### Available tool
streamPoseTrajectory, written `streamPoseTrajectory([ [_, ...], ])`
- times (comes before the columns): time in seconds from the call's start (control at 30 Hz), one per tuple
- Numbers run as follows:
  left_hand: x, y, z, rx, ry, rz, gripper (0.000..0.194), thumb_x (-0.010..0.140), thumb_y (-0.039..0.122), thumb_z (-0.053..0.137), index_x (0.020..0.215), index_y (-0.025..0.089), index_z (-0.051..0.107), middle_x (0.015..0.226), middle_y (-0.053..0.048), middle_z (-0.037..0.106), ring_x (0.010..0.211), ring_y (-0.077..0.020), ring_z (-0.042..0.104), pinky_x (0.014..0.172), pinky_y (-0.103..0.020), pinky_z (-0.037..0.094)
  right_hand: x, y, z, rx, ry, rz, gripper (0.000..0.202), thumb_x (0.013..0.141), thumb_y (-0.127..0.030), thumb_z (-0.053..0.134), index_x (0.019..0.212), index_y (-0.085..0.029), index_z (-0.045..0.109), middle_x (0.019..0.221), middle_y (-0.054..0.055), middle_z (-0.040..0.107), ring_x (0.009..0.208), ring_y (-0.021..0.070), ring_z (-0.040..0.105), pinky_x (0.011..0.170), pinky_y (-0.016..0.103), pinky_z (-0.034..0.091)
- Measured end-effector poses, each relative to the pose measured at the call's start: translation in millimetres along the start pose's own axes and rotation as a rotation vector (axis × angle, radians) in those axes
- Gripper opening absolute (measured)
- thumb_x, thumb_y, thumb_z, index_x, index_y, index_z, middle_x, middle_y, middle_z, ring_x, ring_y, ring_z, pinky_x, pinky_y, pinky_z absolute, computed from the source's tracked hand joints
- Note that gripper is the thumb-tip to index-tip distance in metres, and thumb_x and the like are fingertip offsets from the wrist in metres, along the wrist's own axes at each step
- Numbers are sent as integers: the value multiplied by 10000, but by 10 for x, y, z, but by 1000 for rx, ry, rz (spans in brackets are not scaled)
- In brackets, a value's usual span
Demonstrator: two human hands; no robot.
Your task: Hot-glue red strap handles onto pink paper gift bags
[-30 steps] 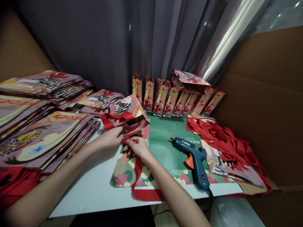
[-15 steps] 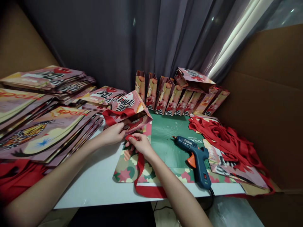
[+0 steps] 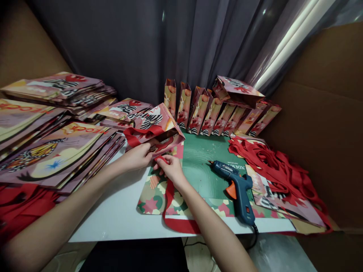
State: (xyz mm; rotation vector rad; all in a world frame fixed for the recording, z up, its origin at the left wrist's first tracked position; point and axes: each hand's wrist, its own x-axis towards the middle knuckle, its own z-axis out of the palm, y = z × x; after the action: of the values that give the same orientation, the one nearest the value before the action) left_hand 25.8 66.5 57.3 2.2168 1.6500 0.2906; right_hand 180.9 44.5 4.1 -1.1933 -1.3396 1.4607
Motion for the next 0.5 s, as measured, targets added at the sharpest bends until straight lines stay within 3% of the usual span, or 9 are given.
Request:
streamPoseTrajectory([
  [0.1, -3, 25, 23, 7, 7, -5, 235, 877, 176, 440, 1040, 135, 604, 914, -93, 685, 792, -229, 652, 646, -271, 437, 3, 18, 37, 7, 70, -34, 178, 745, -343, 642, 753, -167, 621, 627, -9, 668, 421, 56, 464, 368, 163, 316],
  [0.27, -4, 49, 80, -29, 31, 22, 314, 907, 178, 443, 1200, 133, 547, 1036, -112, 685, 954, -241, 662, 764, -273, 462, -4, 61, 95, 39, 195, -113, 197, 743, -360, 613, 674, -179, 579, 552, -26, 613, 408, 56, 424, 388, 175, 354],
  [0.5, -17, 86, 137, -97, 68, 39, 340, 926, 192, 438, 1244, 129, 538, 1096, -128, 686, 999, -248, 668, 786, -279, 485, 31, 115, 46, 90, 79, -134, 287, 727, -452, 634, 832, -193, 566, 564, -61, 610, 337, 55, 449, 341, 178, 343],
])
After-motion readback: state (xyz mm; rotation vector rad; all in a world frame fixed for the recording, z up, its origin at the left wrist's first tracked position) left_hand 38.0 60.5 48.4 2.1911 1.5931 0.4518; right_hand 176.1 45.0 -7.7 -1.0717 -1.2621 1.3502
